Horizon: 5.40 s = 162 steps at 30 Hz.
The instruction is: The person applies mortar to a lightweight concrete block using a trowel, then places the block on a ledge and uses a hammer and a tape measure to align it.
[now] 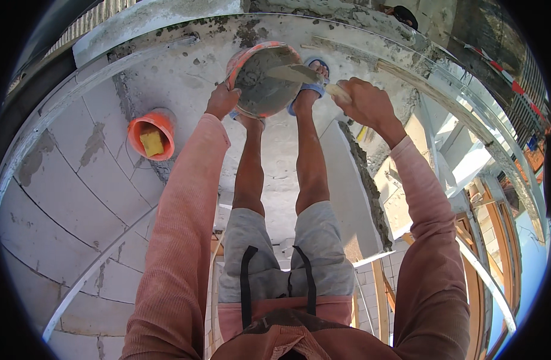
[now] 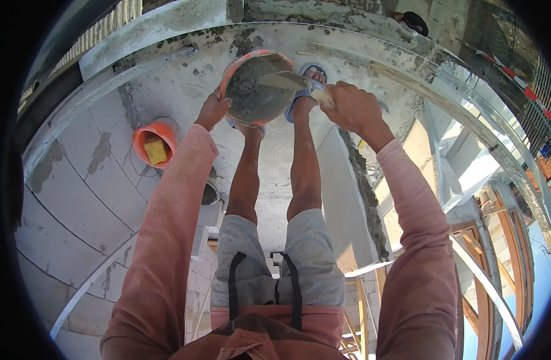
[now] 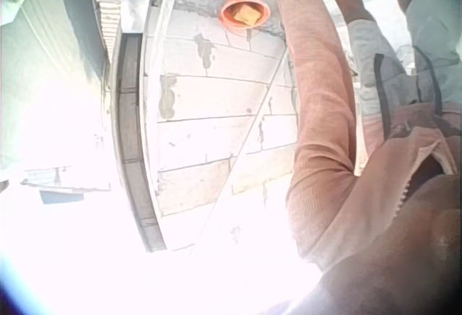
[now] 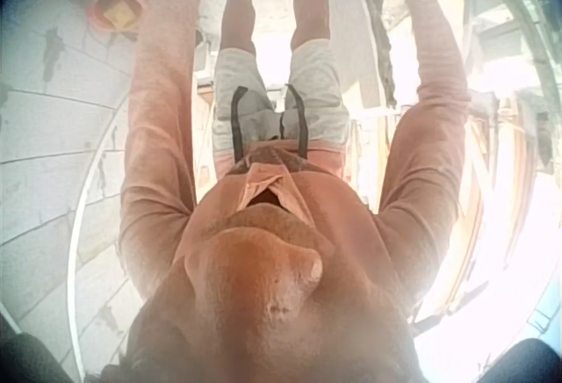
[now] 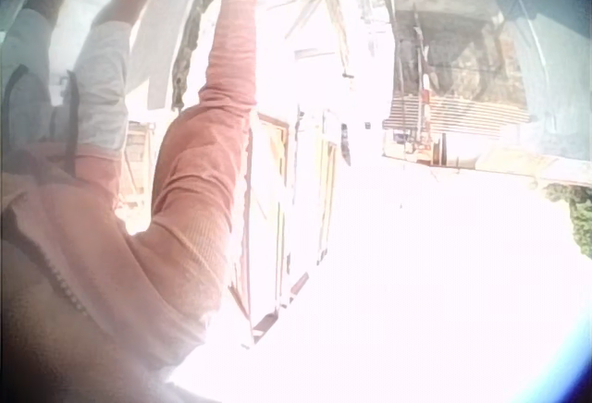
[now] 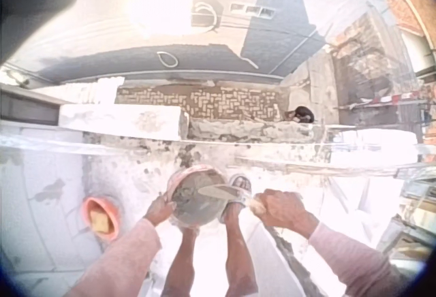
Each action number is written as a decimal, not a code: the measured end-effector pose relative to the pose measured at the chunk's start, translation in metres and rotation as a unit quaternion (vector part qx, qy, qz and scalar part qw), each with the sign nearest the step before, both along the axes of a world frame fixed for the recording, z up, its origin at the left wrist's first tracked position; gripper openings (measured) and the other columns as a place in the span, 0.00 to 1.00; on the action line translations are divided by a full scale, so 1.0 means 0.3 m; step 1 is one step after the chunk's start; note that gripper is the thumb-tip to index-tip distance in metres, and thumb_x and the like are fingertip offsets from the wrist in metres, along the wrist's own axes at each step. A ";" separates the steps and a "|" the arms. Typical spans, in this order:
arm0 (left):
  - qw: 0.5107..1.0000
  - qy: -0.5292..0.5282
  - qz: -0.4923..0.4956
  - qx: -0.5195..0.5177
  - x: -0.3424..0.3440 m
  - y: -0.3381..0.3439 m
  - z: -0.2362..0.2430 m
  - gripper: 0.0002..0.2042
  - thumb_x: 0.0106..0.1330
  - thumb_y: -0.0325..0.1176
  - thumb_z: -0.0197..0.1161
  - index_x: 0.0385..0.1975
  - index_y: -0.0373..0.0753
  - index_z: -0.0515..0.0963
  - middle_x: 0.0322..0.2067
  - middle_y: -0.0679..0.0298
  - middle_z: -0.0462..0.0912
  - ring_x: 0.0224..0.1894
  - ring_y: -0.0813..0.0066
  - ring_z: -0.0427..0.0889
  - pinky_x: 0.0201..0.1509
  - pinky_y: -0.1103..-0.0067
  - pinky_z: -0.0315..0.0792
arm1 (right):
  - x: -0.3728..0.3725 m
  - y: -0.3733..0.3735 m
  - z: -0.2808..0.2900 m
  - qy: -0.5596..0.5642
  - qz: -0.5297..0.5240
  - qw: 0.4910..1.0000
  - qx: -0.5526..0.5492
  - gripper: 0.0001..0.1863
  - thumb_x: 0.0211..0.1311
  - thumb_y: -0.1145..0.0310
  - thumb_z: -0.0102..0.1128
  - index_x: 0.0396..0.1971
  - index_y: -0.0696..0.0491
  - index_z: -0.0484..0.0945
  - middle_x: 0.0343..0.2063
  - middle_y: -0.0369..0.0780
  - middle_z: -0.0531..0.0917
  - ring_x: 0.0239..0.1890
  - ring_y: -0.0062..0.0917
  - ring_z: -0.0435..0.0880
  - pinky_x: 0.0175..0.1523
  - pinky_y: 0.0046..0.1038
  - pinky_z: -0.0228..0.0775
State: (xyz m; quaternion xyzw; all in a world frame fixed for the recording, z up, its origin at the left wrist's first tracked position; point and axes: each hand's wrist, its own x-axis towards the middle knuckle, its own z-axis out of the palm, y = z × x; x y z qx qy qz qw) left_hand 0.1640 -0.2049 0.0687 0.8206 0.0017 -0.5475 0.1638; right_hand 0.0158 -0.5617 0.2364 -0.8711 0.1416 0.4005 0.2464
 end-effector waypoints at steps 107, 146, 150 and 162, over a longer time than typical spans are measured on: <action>0.846 -0.189 -0.481 -0.131 -0.216 0.925 0.261 0.21 0.62 0.31 0.74 0.53 0.47 0.74 0.66 0.43 0.69 0.57 0.43 0.80 0.57 0.61 0.81 | -0.690 0.330 -0.332 -0.184 -0.907 0.276 0.259 0.21 0.71 0.52 0.60 0.49 0.56 0.80 0.32 0.40 0.82 0.24 0.23 0.79 0.28 0.26 0.72; 0.687 0.435 0.582 0.007 -1.714 -0.096 0.928 0.49 0.72 0.65 0.58 0.79 0.38 0.44 0.66 0.50 0.67 0.71 0.51 0.68 0.76 0.53 0.61 | -1.342 0.821 0.810 -0.105 -0.584 0.767 -0.245 0.74 0.47 0.44 0.84 0.79 0.61 0.37 0.72 0.59 0.53 0.75 0.56 0.52 0.76 0.53 0.52; 0.592 0.506 0.619 -0.097 -1.777 -0.096 0.884 0.54 0.69 0.71 0.54 0.81 0.41 0.37 0.75 0.51 0.55 0.75 0.49 0.62 0.75 0.50 0.61 | -1.357 0.824 0.779 -0.029 -0.539 0.790 -0.290 0.73 0.49 0.44 0.82 0.78 0.63 0.35 0.72 0.62 0.52 0.76 0.57 0.50 0.74 0.54 0.56; 0.557 0.490 0.631 -0.226 -1.824 -0.198 0.891 0.35 0.75 0.65 0.51 0.70 0.45 0.67 0.61 0.59 0.76 0.62 0.60 0.77 0.65 0.61 0.74 | -1.374 0.794 0.813 -0.063 -0.520 0.809 -0.267 0.67 0.52 0.49 0.79 0.79 0.62 0.42 0.67 0.60 0.64 0.71 0.54 0.63 0.68 0.48 0.69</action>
